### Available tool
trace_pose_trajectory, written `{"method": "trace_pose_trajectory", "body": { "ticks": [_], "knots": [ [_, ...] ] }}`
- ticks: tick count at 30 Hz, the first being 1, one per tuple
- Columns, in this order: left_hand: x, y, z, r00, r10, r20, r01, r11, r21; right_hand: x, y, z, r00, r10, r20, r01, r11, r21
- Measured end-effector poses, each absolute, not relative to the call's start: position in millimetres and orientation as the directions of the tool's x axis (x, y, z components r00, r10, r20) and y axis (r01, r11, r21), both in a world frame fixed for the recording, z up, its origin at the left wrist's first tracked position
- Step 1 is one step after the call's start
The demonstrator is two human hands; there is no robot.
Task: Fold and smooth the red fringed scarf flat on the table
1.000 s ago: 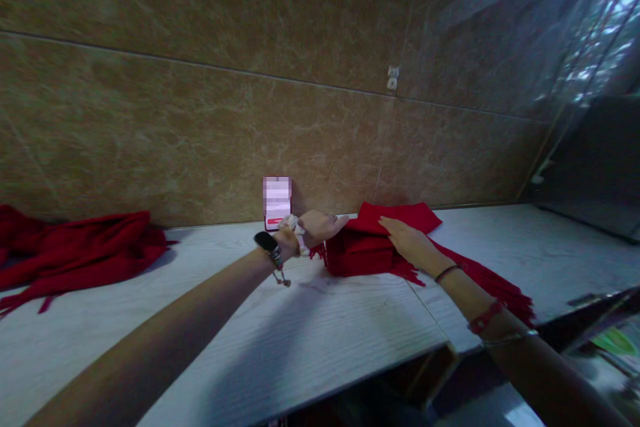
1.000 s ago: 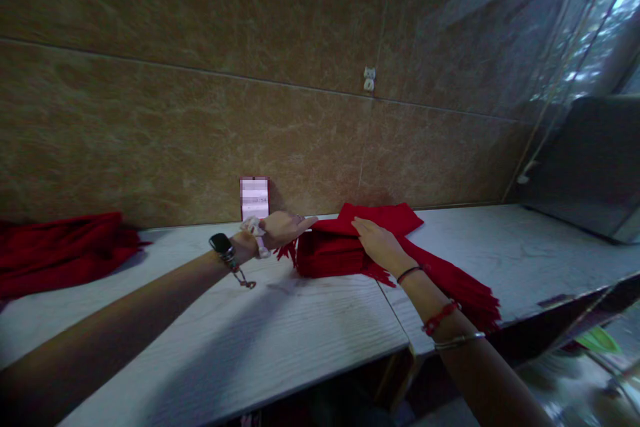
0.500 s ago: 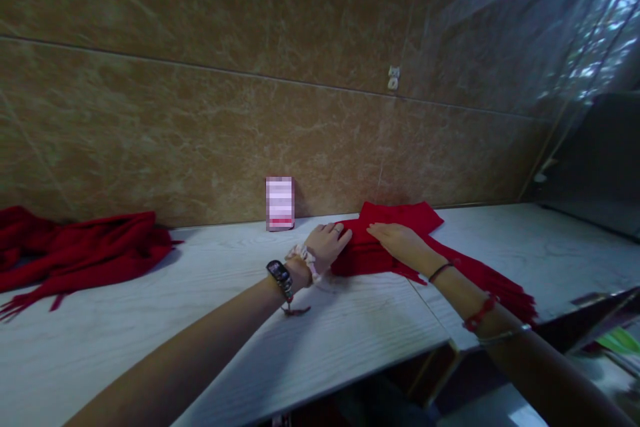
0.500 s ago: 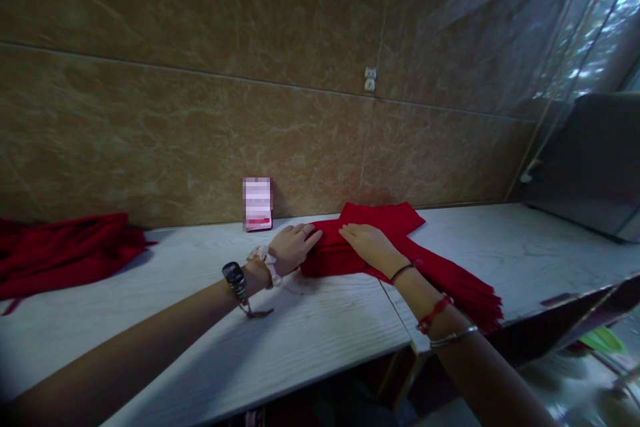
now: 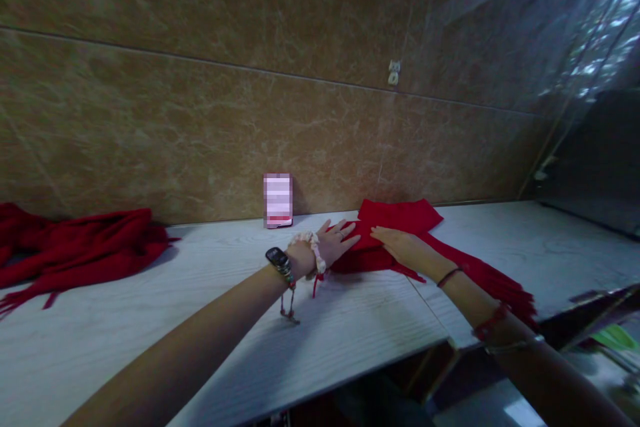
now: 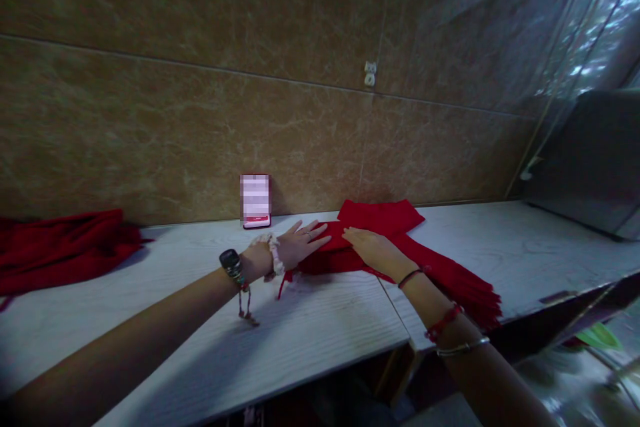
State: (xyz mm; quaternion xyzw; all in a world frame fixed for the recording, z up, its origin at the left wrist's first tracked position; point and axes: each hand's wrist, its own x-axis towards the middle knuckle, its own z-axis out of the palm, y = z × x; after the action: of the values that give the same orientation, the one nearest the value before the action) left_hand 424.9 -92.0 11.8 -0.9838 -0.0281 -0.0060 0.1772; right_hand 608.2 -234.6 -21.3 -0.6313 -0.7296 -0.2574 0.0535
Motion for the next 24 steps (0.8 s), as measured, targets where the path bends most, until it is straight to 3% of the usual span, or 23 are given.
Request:
{"method": "trace_pose_trajectory", "body": {
  "ticks": [8,13,16,18,24],
  "knots": [
    [428,-68,4,0.971,-0.028,0.236,0.069,-0.917,-0.394,610,-231,-23,-0.224,0.872,0.436,0.916,0.036,0.399],
    [431,-61,-7,0.993,0.02,0.114,0.057,-0.942,-0.332,601,-232,-27,-0.206,0.885,0.418,0.931,0.046,0.361],
    [429,-66,-5,0.996,0.079,-0.028,0.069,-0.964,-0.258,597,-232,-22,-0.145,0.9,0.411,0.967,0.042,0.25],
    [430,-71,3,0.996,0.081,-0.046,0.069,-0.974,-0.215,596,-230,-15,-0.085,0.91,0.407,0.99,0.03,0.139],
    [456,-83,2,0.992,0.024,0.12,0.048,-0.979,-0.199,602,-221,-22,0.106,0.914,0.391,0.991,-0.064,-0.118]
  ]
}}
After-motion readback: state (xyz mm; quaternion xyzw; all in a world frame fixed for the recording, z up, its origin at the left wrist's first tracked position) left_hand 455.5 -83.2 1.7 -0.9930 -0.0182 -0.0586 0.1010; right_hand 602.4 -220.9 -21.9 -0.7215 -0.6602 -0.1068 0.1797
